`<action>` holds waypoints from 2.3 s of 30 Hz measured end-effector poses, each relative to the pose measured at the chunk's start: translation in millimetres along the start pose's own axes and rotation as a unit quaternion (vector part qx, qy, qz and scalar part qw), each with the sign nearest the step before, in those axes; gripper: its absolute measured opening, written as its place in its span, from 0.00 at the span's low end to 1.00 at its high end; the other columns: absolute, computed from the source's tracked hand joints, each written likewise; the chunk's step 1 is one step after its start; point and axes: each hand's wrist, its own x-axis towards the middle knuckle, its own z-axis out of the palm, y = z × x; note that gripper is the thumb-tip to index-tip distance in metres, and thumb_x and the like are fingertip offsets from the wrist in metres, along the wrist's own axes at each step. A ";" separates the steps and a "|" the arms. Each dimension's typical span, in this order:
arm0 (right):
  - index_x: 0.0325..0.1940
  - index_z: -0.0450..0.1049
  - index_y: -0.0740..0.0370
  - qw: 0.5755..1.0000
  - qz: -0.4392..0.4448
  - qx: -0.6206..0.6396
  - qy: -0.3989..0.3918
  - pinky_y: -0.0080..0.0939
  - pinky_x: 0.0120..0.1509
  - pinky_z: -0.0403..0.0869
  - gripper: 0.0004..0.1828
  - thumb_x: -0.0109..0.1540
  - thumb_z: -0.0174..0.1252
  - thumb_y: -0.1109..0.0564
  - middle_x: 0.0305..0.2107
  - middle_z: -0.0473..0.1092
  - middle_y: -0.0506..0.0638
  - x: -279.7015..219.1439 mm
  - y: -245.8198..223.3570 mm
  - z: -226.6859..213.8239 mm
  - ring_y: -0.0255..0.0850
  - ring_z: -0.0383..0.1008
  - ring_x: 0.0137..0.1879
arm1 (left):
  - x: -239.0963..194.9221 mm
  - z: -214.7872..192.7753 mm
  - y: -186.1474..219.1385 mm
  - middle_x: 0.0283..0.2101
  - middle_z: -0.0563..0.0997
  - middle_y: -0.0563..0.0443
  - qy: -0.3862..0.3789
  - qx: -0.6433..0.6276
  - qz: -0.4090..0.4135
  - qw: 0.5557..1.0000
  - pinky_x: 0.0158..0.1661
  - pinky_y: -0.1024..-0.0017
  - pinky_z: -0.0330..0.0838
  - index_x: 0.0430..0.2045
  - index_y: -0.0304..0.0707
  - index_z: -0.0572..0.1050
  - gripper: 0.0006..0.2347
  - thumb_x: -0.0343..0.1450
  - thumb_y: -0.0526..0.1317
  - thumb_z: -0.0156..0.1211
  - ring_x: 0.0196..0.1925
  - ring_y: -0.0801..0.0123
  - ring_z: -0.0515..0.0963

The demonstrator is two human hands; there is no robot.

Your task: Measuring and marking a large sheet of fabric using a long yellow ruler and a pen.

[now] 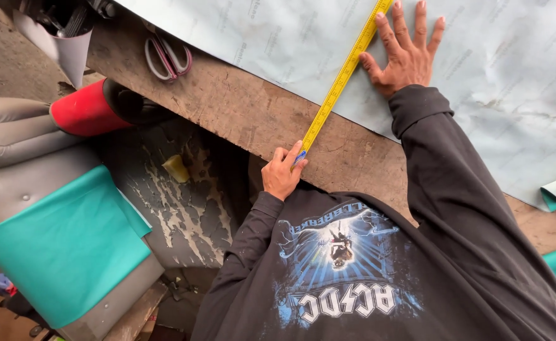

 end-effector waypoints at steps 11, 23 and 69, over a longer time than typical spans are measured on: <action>0.86 0.41 0.45 0.999 0.007 -0.037 -0.033 0.79 0.78 0.23 0.41 0.79 0.42 0.25 0.83 0.41 0.48 -2.6 0.4 2.0 0.63 0.26 0.83 | -2.5 5.9 1.5 0.37 0.66 0.58 -0.003 -0.016 -0.034 0.999 0.18 0.63 0.66 0.64 0.62 0.74 0.23 0.73 0.54 0.67 0.22 0.64 0.68; 0.86 0.42 0.48 0.998 0.034 -0.038 -0.041 0.78 0.77 0.23 0.47 0.73 0.33 0.19 0.83 0.42 0.51 1.4 -10.9 -6.8 0.63 0.26 0.81 | -1.9 5.6 4.9 0.37 0.66 0.59 -0.005 -0.013 -0.049 0.999 0.18 0.63 0.67 0.64 0.64 0.74 0.22 0.74 0.55 0.66 0.23 0.65 0.69; 0.82 0.59 0.34 0.985 0.012 -0.091 0.146 0.76 0.77 0.33 0.46 0.65 0.48 0.16 0.77 0.56 0.40 5.5 14.0 38.7 0.59 0.43 0.82 | 199.3 -88.8 8.6 0.27 0.80 0.51 0.216 -0.264 -0.031 0.940 0.37 0.66 0.76 0.31 0.43 0.81 0.16 0.81 0.48 0.48 0.30 0.52 0.82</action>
